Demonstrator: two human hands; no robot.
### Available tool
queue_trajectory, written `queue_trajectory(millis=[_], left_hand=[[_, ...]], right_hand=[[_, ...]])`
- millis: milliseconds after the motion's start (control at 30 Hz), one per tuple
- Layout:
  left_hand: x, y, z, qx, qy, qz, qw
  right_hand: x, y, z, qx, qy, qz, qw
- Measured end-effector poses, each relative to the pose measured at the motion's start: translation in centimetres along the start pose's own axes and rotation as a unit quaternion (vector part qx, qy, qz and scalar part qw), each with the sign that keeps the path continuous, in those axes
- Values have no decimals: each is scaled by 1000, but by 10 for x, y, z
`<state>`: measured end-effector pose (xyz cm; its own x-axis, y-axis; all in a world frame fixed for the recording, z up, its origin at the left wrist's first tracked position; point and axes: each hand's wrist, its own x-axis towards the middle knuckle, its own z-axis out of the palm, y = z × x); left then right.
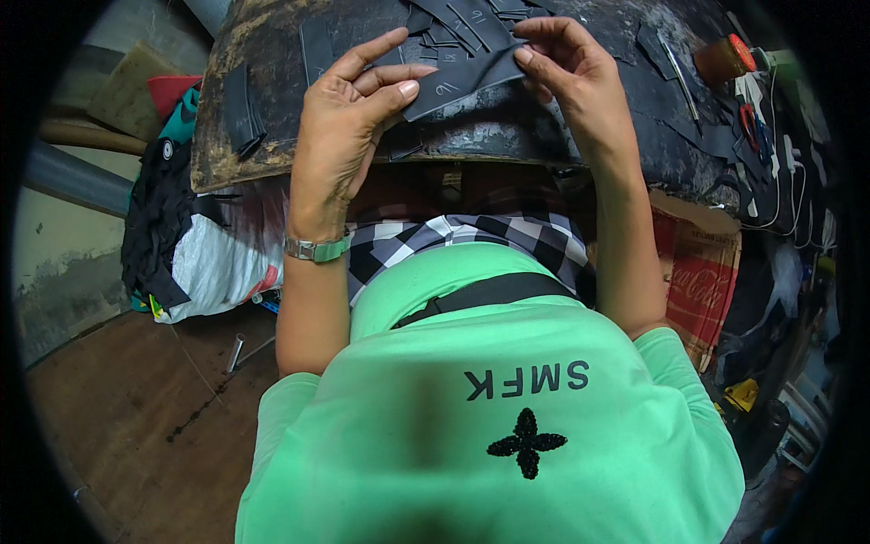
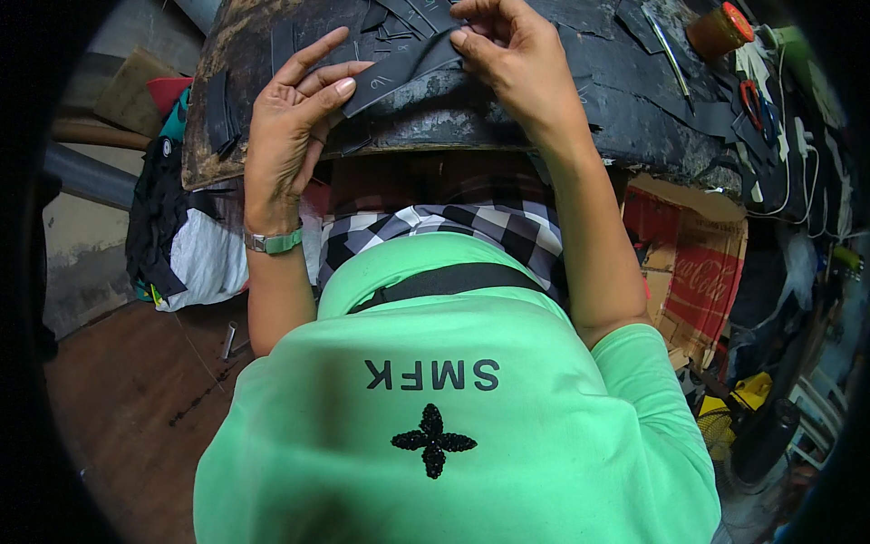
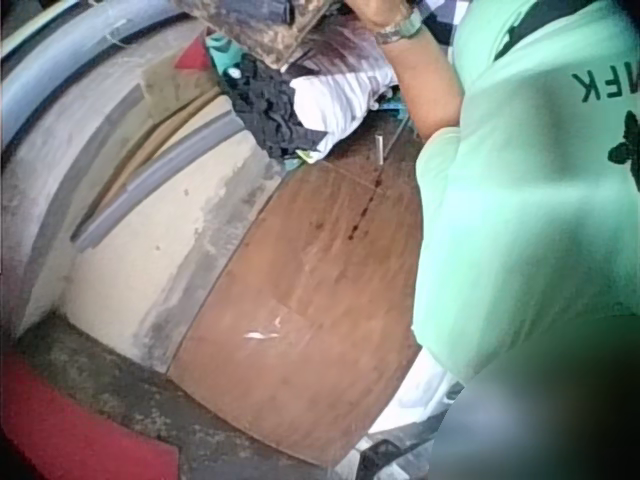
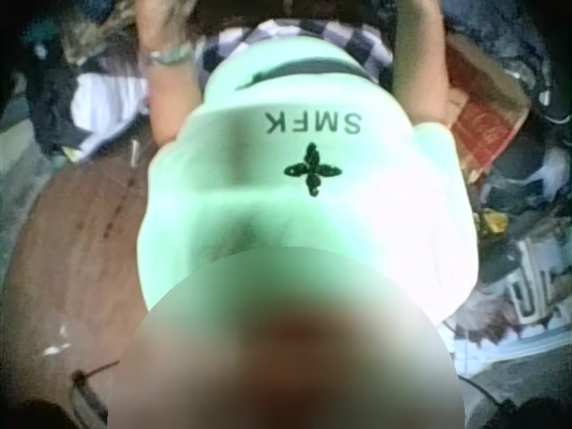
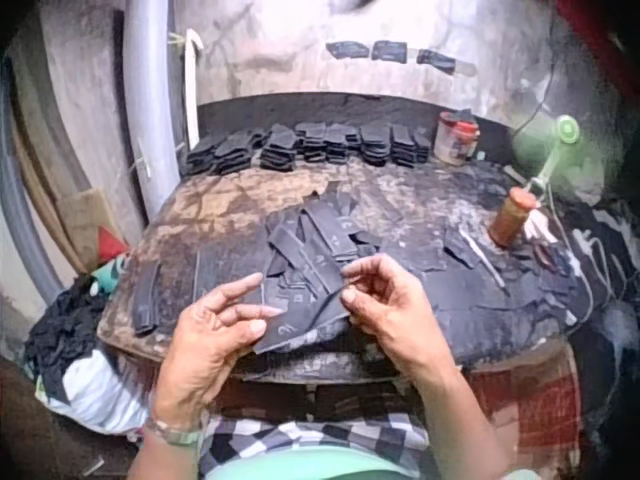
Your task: The person sorts and stacks small black rubber pieces on a workbench. They repeatedly pick up pieces, align them, and place them into neat piles. The person also uses a metal tool to separate and organize the pieces.
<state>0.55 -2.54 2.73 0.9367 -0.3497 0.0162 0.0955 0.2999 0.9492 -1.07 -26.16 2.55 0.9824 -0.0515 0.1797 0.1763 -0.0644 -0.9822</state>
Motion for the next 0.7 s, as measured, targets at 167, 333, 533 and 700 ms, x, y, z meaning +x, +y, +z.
queue_trajectory(millis=[167,333,533,700], left_hand=[[-4,12,-14,81,-44,-18,996],[-4,14,-21,116,-54,-33,991],[4,8,-19,120,10,-23,992],[3,6,-26,32,41,-31,998]], right_hand=[[20,1,11,98,-5,53,994],[41,-1,28,32,-70,60,995],[60,-8,54,87,-149,-31,984],[50,-5,56,76,-97,35,992]])
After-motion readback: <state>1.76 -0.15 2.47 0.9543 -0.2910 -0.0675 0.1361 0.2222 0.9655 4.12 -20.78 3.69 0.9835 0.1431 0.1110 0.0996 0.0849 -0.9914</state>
